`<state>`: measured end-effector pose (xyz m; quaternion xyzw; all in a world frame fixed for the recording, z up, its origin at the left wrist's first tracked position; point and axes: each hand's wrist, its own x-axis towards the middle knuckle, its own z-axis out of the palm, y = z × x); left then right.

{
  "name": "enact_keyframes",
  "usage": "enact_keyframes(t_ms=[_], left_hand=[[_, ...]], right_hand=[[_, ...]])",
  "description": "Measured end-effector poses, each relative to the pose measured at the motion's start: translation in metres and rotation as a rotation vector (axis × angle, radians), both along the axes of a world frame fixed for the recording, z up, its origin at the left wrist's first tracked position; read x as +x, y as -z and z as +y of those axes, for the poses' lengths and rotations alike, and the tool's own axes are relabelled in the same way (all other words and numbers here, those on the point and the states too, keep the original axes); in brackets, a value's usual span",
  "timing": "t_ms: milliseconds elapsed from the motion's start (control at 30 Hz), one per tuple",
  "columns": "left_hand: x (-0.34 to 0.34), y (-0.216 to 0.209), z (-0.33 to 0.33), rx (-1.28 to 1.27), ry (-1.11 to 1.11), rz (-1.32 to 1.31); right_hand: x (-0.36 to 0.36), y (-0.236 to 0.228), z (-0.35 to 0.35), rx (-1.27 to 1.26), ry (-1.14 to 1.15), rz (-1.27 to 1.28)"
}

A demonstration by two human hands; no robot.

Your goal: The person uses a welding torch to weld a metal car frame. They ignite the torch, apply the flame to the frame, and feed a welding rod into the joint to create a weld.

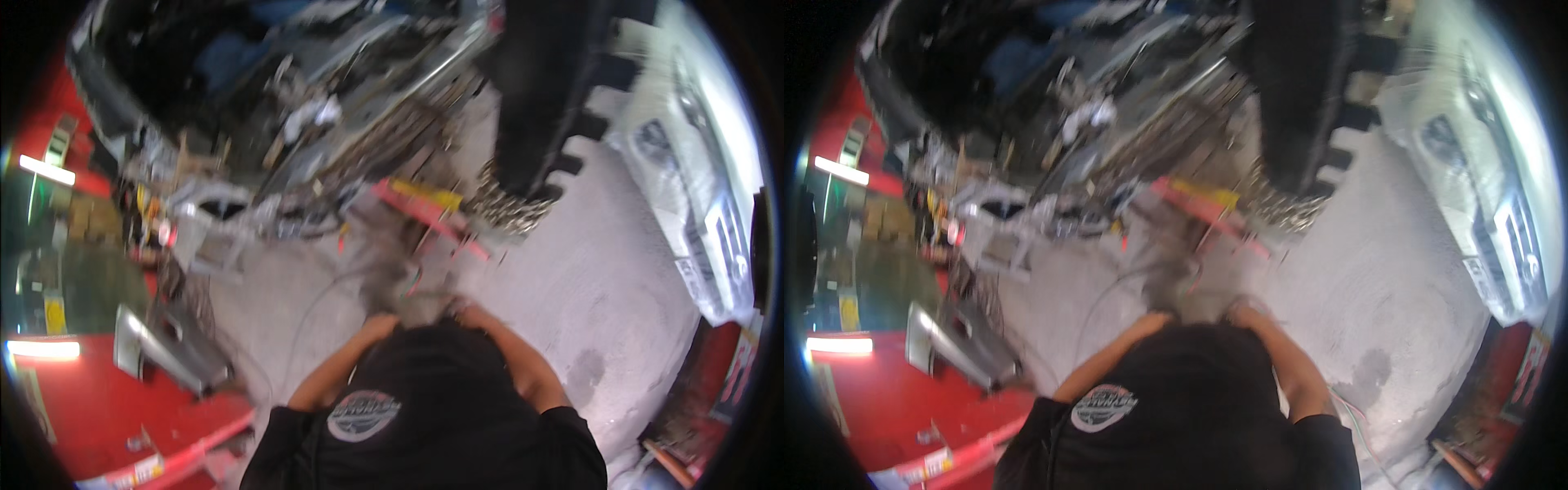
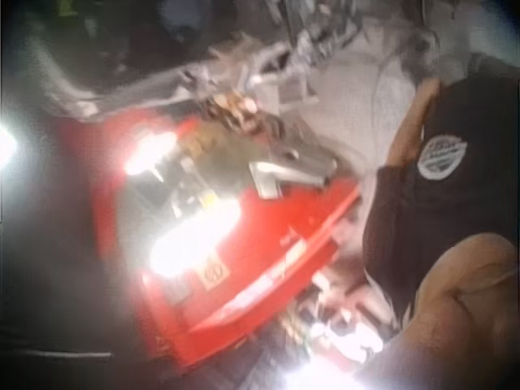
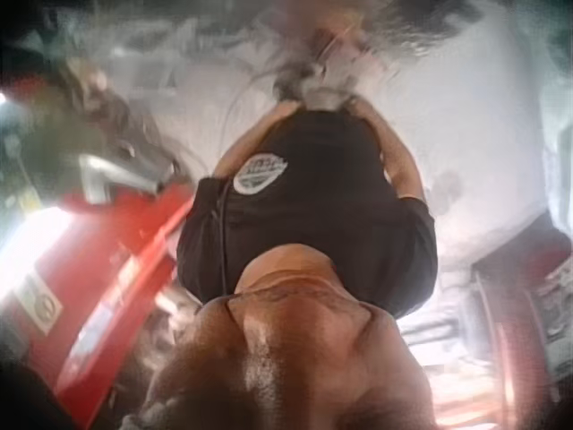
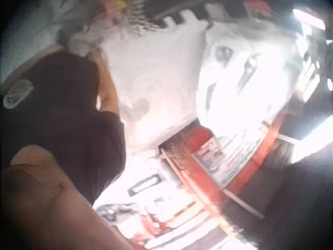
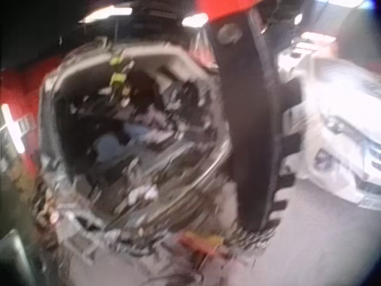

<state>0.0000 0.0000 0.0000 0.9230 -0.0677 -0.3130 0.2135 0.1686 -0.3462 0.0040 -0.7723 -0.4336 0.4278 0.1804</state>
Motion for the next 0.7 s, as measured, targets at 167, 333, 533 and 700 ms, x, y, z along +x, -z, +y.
enact_keyframes(t_ms=[167, 333, 533, 700], left_hand=[[-0.008, -0.086, -0.016, -0.128, -0.159, 0.102], [-0.023, -0.098, 0.01, -0.1, -0.087, 0.194], [-0.029, -0.094, 0.054, -0.116, 0.007, 0.197], [-0.024, -0.102, 0.08, -0.378, -0.233, 0.292]], right_hand=[[-0.011, -0.032, 0.017, -0.214, 0.015, -0.062], [-0.06, -0.048, 0.039, -0.334, 0.143, -0.054], [-0.104, -0.053, 0.075, -0.418, 0.221, -0.083], [-0.088, -0.125, 0.09, -0.23, 0.362, 0.055]])
